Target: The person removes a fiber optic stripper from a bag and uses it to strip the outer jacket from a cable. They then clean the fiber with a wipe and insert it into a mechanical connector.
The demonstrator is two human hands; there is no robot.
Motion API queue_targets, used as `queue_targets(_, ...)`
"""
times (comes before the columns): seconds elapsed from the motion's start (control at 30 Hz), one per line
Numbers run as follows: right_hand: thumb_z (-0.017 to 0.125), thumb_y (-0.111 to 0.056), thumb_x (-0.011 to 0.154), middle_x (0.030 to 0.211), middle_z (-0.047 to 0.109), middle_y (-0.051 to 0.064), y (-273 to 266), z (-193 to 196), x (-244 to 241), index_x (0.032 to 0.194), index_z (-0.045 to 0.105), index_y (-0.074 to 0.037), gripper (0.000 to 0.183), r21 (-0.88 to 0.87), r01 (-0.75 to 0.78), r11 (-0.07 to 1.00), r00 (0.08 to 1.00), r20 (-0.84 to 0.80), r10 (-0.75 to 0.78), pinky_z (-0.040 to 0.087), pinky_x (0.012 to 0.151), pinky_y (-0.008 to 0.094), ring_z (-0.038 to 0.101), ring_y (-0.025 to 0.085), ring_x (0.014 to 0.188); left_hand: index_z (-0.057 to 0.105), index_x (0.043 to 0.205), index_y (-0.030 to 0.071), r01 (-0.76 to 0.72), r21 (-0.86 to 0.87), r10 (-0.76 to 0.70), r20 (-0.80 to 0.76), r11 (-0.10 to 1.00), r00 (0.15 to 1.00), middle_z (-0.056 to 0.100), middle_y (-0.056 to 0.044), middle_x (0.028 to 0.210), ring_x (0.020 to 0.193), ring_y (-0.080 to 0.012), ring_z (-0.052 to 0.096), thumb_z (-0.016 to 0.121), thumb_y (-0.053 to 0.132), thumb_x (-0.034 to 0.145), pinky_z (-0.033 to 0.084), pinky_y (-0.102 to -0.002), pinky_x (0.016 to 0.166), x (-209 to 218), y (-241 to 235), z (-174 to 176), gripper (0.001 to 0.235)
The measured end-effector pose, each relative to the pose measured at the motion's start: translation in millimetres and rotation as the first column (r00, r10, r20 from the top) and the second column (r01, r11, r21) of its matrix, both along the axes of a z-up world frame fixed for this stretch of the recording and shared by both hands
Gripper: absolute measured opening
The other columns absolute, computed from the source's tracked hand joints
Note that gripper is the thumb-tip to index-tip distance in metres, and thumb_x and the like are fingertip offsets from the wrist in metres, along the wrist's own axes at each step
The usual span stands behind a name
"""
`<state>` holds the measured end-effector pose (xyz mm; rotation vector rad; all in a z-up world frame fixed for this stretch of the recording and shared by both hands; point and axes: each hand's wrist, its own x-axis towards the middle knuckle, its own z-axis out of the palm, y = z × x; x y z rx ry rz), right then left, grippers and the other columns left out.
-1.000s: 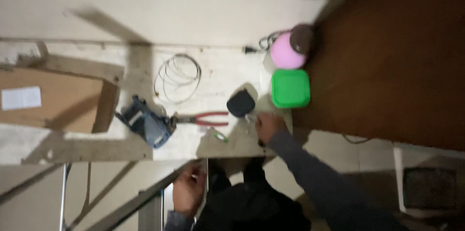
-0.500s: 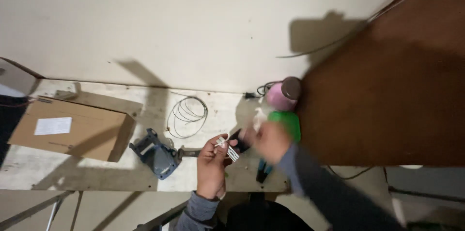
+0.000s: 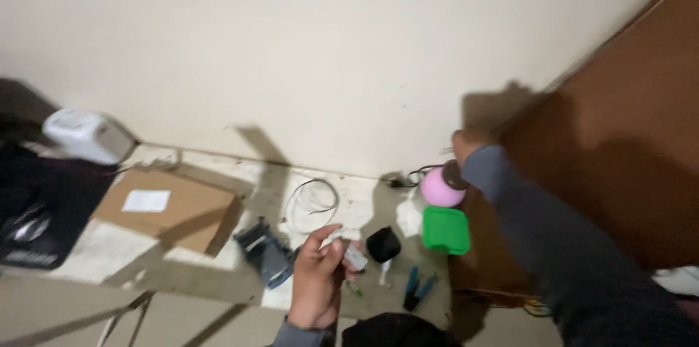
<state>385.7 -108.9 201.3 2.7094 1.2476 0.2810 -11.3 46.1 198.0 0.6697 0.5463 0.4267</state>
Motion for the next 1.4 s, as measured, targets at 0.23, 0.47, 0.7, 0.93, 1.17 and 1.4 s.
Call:
queue_targets(0.23,0.068,-0.005,0.087,0.089,0.074,0.02,21.3,141.5,-124.2,0.092,0.073,-0.004,0.006,0.397,-0.219,0.891,0.963,-0.057,0.262,0.057,0.071,0.047,0.071,0.039,0.08,0.057,0.127,0.008,0.044,-0.135,0.012,0.387,0.99,0.922,0.075,-0.015,0.096,0.061,-0.0149,0.065,0.067,0.025,0.096,0.052,-0.029,0.055,14.2,29.3,20.6,0.036)
queue_targets(0.47,0.072,-0.021,0.088,0.08,0.079,0.01,17.9,268.4,-255.6,0.102,0.074,-0.008,0.019,0.635,0.125,0.762,0.894,-0.405,0.192,0.061,0.06,0.032,0.077,0.017,0.067,0.064,0.124,0.001,0.127,0.079,-0.149,0.494,0.989,0.857,0.073,-0.012,0.09,0.06,-0.0111,0.062,0.068,0.025,0.099,0.05,-0.024,0.053,66.5,23.0,114.5,0.035)
queue_targets(0.7,0.064,-0.014,0.095,0.087,0.076,0.005,13.4,273.2,-232.1,0.104,0.068,0.002,0.019,0.763,0.283,0.581,0.608,-0.611,0.506,0.057,0.064,0.028,0.066,0.011,0.071,0.062,0.112,0.002,0.263,0.123,-0.285,0.575,0.957,0.767,0.074,-0.011,0.094,0.079,-0.0149,0.07,0.073,0.021,0.095,0.055,-0.027,0.068,99.9,-9.9,137.2,0.028)
queue_targets(0.93,0.073,-0.019,0.091,0.084,0.078,0.001,-37.3,278.9,-251.2,0.105,0.076,-0.005,0.02,0.733,0.068,0.676,0.901,-0.336,0.274,0.057,0.067,0.025,0.071,0.009,0.076,0.062,0.106,0.007,0.19,-0.037,-0.134,0.577,0.981,0.806,0.075,-0.003,0.1,0.093,-0.0181,0.072,0.068,0.023,0.092,0.058,-0.034,0.076,110.6,-1.0,147.1,0.022)
queue_targets(1.17,0.068,-0.012,0.092,0.079,0.074,0.01,-53.7,227.9,-238.7,0.101,0.068,0.007,0.021,0.69,0.489,0.534,0.441,-0.724,0.531,0.054,0.07,0.029,0.068,0.015,0.074,0.064,0.117,0.007,0.212,0.057,-0.18,0.762,0.976,0.622,0.074,-0.008,0.099,0.088,-0.0199,0.069,0.069,0.03,0.097,0.057,-0.035,0.077,115.6,8.7,174.6,0.031)
queue_targets(1.4,0.067,-0.013,0.094,0.073,0.07,0.009,-61.8,206.2,-225.5,0.105,0.071,0.003,0.02,0.614,0.493,0.617,0.356,-0.789,0.501,0.054,0.072,0.028,0.065,0.014,0.072,0.064,0.118,0.008,0.206,0.075,-0.19,0.763,0.976,0.618,0.074,-0.007,0.098,0.085,-0.0193,0.067,0.071,0.034,0.096,0.055,-0.035,0.075,114.3,3.2,183.7,0.035)
